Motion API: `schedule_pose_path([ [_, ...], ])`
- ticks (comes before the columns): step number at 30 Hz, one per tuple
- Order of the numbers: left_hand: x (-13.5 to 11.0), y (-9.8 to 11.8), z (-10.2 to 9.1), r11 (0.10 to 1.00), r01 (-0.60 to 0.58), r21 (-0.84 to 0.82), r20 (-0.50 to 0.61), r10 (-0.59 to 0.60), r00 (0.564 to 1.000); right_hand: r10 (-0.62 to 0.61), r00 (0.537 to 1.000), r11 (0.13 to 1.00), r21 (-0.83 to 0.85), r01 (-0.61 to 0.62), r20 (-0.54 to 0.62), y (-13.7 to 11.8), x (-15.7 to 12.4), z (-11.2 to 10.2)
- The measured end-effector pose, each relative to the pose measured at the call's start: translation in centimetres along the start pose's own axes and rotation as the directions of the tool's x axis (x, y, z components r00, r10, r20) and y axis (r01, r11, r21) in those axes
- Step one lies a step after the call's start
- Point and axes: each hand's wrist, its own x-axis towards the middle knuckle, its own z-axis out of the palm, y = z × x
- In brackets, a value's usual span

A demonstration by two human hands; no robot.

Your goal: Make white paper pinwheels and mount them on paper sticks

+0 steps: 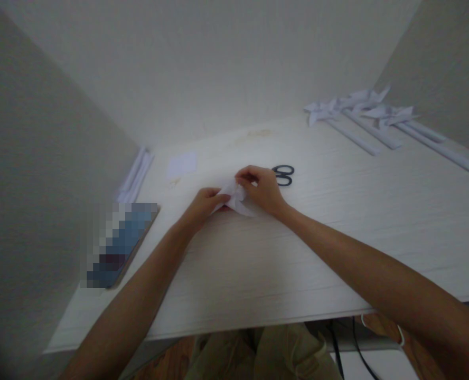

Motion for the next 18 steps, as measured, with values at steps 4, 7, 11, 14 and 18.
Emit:
schedule_pose_path([
  [4, -0.2, 0.3, 0.1, 1.000, -0.008, 0.010, -0.024, 0.008, 1.000, 0.014, 0.999, 1.000, -0.006, -0.014, -0.037, 0.1, -0.1, 0.0],
  [7, -0.3, 0.4, 0.1, 0.999, -0.030, -0.022, -0.057, 0.029, 0.998, 0.028, 0.999, 1.000, -0.012, -0.029, -0.042, 0.2, 0.0, 0.0],
  [11, 0.0, -0.1, -0.1, 0.998, -0.047, -0.032, -0.106, 0.043, 0.993, 0.045, 0.999, 0.999, -0.015, -0.045, -0.019, 0.3, 0.1, -0.1],
  [14, 0.3, -0.6, -0.3, 0.997, -0.065, -0.032, -0.121, 0.061, 0.991, 0.056, 0.998, 0.998, -0.019, -0.056, -0.013, 0.3, 0.1, -0.1],
  [18, 0.3, -0.9, -0.1, 0.991, -0.120, -0.059, -0.131, 0.112, 0.985, 0.080, 0.997, 0.996, 0.037, -0.079, -0.010, 0.2, 0.1, 0.0],
])
